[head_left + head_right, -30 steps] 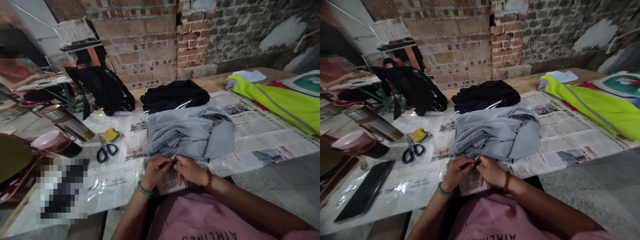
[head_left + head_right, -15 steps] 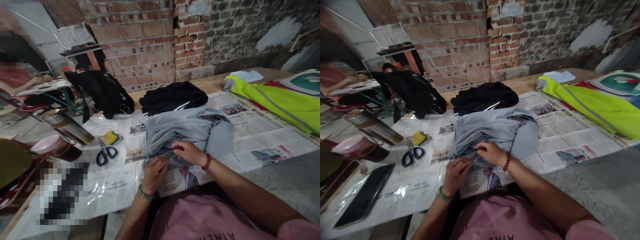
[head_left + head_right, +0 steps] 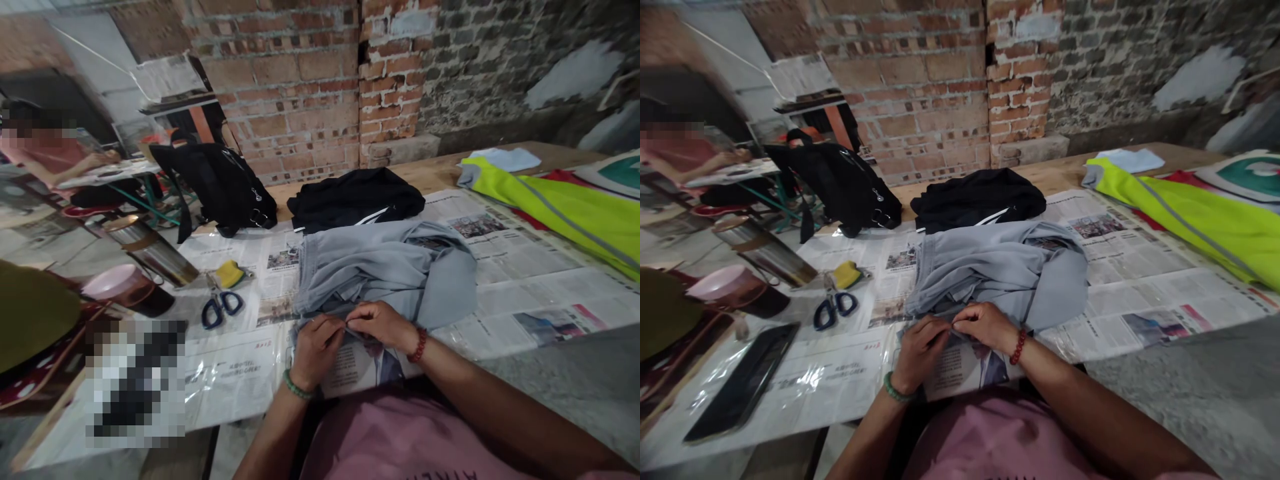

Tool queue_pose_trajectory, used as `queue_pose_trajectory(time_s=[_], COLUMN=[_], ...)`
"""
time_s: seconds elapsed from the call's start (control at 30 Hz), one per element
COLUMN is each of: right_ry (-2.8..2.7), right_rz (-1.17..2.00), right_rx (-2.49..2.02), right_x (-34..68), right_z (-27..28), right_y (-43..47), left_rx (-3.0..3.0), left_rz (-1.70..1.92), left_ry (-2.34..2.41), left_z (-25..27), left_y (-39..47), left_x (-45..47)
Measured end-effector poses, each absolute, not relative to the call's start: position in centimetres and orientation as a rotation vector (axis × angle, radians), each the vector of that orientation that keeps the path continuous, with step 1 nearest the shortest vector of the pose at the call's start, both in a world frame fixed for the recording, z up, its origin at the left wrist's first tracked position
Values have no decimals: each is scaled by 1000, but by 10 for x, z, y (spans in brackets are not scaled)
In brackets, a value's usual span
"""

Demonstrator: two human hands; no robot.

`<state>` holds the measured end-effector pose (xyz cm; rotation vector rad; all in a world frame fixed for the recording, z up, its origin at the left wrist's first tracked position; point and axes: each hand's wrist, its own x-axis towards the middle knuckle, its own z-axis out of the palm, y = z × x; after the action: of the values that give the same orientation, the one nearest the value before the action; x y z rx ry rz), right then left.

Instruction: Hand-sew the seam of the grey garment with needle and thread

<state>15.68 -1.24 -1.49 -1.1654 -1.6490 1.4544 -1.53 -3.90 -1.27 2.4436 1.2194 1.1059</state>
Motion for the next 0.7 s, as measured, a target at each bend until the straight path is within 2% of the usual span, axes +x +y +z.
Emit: queue_pose_trajectory(time_s=[0.23, 0.37, 0.7], right_ry=[-1298, -1101, -985], right_rz=[1544, 1595, 1607], right_rx=[-1128, -1073, -1024], right_x=[151, 145, 155], right_z=[-16, -19, -7], right_y=[-14, -13, -5], left_rx=[2341, 2331, 2297], left_rz=[945, 848, 837], left_ry=[1414, 1364, 1349], left_z=[-17, -18, -18], left_y=[-37, -33, -35], left_x=[-15, -15, -17])
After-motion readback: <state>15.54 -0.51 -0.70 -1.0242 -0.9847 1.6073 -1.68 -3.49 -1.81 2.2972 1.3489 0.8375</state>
